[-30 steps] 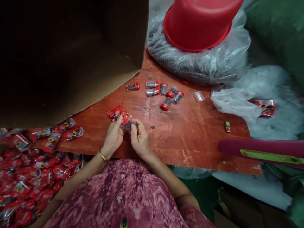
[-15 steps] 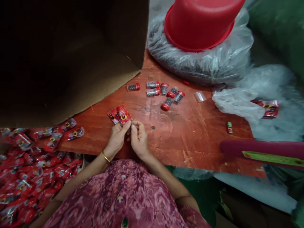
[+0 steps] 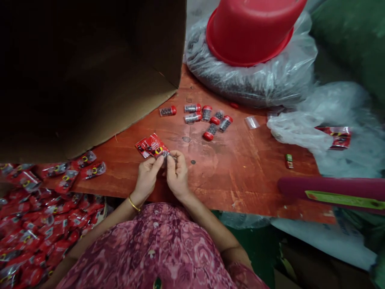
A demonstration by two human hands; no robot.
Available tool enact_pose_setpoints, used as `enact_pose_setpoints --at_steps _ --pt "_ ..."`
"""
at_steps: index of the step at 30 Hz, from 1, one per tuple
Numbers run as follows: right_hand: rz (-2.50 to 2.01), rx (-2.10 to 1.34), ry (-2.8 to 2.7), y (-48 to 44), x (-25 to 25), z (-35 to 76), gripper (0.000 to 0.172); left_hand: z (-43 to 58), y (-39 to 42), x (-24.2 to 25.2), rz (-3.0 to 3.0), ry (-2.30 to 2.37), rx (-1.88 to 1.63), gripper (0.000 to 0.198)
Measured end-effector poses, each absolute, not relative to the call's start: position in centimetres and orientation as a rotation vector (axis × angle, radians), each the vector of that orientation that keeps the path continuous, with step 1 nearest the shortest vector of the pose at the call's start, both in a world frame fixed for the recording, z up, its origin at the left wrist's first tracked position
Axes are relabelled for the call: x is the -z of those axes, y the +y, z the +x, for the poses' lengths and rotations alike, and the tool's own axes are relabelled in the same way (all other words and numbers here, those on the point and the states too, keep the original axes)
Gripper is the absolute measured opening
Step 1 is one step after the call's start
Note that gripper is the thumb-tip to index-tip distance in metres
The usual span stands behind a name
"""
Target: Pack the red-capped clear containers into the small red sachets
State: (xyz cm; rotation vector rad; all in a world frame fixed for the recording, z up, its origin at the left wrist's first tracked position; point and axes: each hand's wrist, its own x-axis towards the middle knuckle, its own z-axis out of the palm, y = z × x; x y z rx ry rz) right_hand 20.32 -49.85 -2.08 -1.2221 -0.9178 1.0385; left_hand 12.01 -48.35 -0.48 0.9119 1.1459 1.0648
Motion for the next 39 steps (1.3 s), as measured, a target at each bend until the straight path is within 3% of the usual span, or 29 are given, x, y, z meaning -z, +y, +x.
enact_pose_setpoints --at_steps 9,15,25,31,35,39 --pt "-0.997 -1.414 -0.989 -50.4 2.2 21.5 0.040 11.8 -46.4 -0.9 0.679 1.093 -1.094 0.030" --pt "-1.103 -1.345 -0.966 -50.0 3.0 21.9 0.037 11.4 -47.4 -0.1 0.609 0.955 -0.932 0.032" --pt "-1.426 -0.671 -1.602 -48.6 3.4 22.3 0.028 5.0 -47.7 -0.2 0.236 1.162 -0.845 0.013" --pt "-2.042 0.087 -1.680 -44.6 2.9 31.6 0.042 -2.4 -46.3 -1.3 -0.088 1.316 -1.403 0.033" --pt "-2.212 0.114 -1.859 -44.4 4.6 34.0 0.048 -1.6 -47.1 -1.5 -0.154 1.216 -1.412 0.041" --pt "-2.267 0.107 -1.821 -47.3 5.1 31.7 0.047 3.5 -47.8 -0.3 0.332 1.360 -1.196 0.018"
